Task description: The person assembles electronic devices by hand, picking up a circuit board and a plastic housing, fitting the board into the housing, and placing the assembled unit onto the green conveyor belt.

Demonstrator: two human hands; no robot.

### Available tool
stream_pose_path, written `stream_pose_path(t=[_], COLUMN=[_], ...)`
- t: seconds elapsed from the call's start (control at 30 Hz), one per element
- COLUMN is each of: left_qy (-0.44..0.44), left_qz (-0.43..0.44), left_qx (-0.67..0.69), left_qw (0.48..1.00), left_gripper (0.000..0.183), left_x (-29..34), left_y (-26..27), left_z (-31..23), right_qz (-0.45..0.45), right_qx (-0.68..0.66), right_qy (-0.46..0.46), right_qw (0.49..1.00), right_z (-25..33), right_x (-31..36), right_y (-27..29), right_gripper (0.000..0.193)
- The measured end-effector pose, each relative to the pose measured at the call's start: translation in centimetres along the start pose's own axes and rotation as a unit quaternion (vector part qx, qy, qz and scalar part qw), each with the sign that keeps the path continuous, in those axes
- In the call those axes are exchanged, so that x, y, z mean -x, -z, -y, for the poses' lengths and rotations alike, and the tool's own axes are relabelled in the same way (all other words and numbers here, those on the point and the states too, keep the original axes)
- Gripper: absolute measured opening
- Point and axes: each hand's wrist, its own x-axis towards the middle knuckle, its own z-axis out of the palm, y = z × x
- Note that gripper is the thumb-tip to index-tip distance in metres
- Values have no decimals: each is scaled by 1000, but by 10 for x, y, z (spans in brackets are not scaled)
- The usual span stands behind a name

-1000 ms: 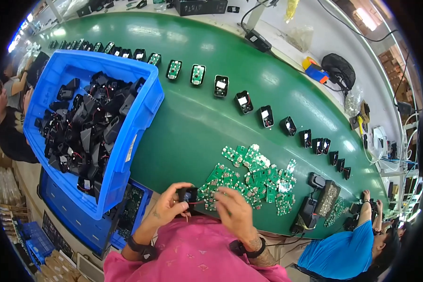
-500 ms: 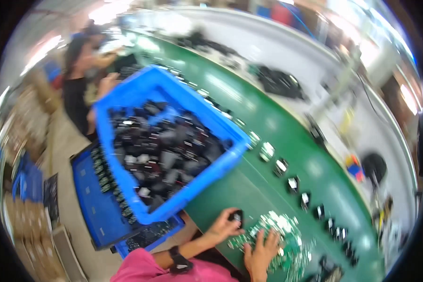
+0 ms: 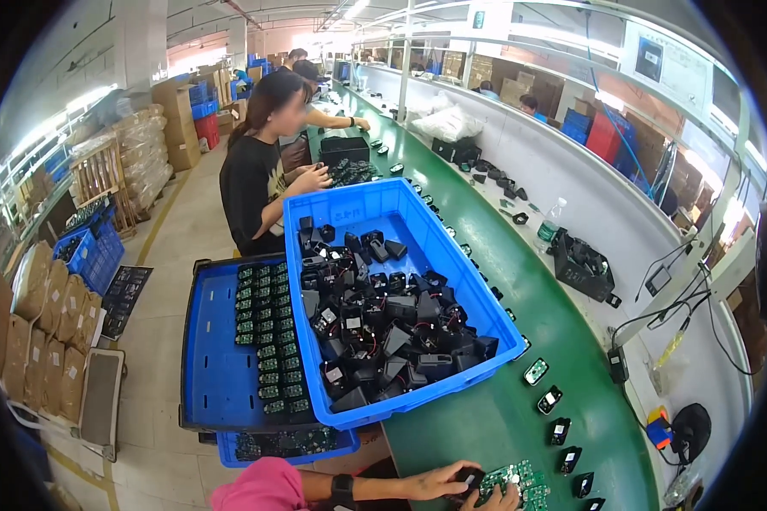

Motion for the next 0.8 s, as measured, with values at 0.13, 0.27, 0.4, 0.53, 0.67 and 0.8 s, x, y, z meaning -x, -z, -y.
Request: stream_pose_path(t=[0.13,0.27,0.4,0.53,0.67,0.8], left_qy=[96,112,120,125,144,152], left_qz=[1,0,-45,-50,-56,-57], left_qx=[122,139,205,225,212,173], left_qw=[988,984,970,965,965,971], left_gripper=[51,54,56,56,56,55], left_x=[-9,-7,-2,-7,-12,-13], left_y=[-1,-3,15,16,2,-5], left_z=[-5,-21,-45,-58,-55,-60], right_qz=[-15,-121,-97,-98,-104,-86], right_qx=[-17,-27,-113,-89,-161,-214], right_qy=[-1,52,8,-27,-87,-129], right_qw=[1000,991,989,991,978,964], right_z=[-3,-26,-14,-12,-25,-34], right_x=[4,14,0,-2,4,8], right_y=[-5,-25,-25,-29,-26,-26], right_gripper=[32,26,24,22,22,20])
